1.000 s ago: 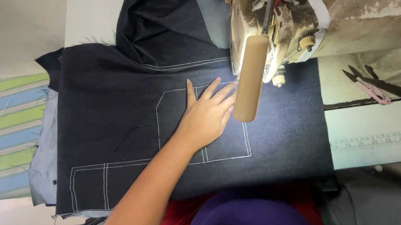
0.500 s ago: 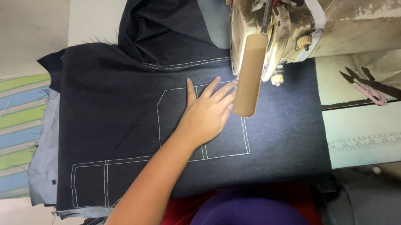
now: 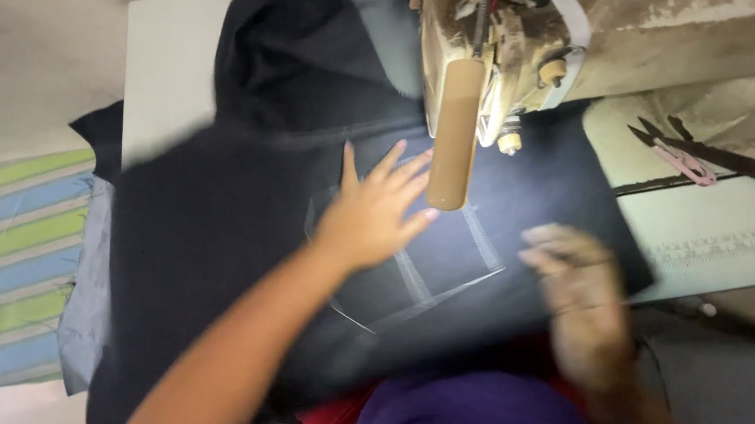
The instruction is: Aligning denim fabric pieces and sewing pockets using an industrial sewing machine.
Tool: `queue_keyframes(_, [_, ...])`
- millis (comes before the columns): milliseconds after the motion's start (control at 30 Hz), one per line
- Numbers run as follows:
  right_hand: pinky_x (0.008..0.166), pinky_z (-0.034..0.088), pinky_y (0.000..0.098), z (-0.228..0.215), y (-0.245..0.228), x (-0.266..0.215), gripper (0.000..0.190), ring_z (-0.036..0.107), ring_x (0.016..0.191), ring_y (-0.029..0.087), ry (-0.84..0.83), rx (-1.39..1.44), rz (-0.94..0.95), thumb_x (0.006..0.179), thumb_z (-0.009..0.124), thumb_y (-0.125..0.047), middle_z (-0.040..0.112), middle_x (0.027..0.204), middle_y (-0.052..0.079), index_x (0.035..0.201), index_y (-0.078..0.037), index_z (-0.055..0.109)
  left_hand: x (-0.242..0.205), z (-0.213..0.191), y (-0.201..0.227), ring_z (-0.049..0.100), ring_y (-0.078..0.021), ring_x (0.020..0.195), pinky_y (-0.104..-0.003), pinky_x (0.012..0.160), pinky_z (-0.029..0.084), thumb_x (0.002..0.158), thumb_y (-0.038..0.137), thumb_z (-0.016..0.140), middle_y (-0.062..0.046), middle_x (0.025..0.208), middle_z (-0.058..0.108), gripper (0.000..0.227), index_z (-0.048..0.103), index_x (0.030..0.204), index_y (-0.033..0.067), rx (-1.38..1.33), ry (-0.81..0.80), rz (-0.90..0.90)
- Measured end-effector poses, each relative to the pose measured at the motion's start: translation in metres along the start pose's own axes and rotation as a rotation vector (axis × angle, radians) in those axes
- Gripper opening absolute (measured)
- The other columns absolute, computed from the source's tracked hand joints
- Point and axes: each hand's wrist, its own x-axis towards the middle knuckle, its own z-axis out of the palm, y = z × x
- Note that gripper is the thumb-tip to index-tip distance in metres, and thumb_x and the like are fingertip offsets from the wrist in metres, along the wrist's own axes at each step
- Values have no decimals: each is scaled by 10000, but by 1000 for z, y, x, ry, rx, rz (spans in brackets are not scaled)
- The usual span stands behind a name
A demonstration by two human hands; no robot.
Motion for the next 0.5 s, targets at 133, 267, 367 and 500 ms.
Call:
queue_keyframes(133, [1260,298,376,47,-11,-13,290,449,1418,226,-230,10,39,1016,482,-88,498,1436,166,1300,-41,521,-4,25,73,104,-480,1531,-836,1074,50,1019,385,438,-96,1643,326,605,321,1552,122,-266,94,-306])
queue_keyframes(267, [1264,245,432,45,8,4,443,353,1500,292,-255,-378,-23,1048,410,-205,387,1580,207,1438,5,402,-6,7,28,492,-362,1368,-740,1103,286,840,103,561,-147,1242,681,213,731,960,147,-3,133,-134])
queue_keyframes(367, [1276,215,468,25,27,22,489,294,1536,376,-326,-627,-162,1058,389,-163,348,1611,247,1506,26,336,-22,10,6,322,-278,1507,-788,1067,206,1049,441,437,19,1620,400,519,445,1529,244,194,97,-2])
queue_keyframes(500, [1233,234,499,-24,57,82,562,356,1475,365,-558,-1101,-345,1024,458,-271,420,1581,161,1536,-51,385,-33,-9,75,-29,-440,1537,-886,1040,65,891,760,342,-71,1711,10,859,200,1608,309,30,-345,-312])
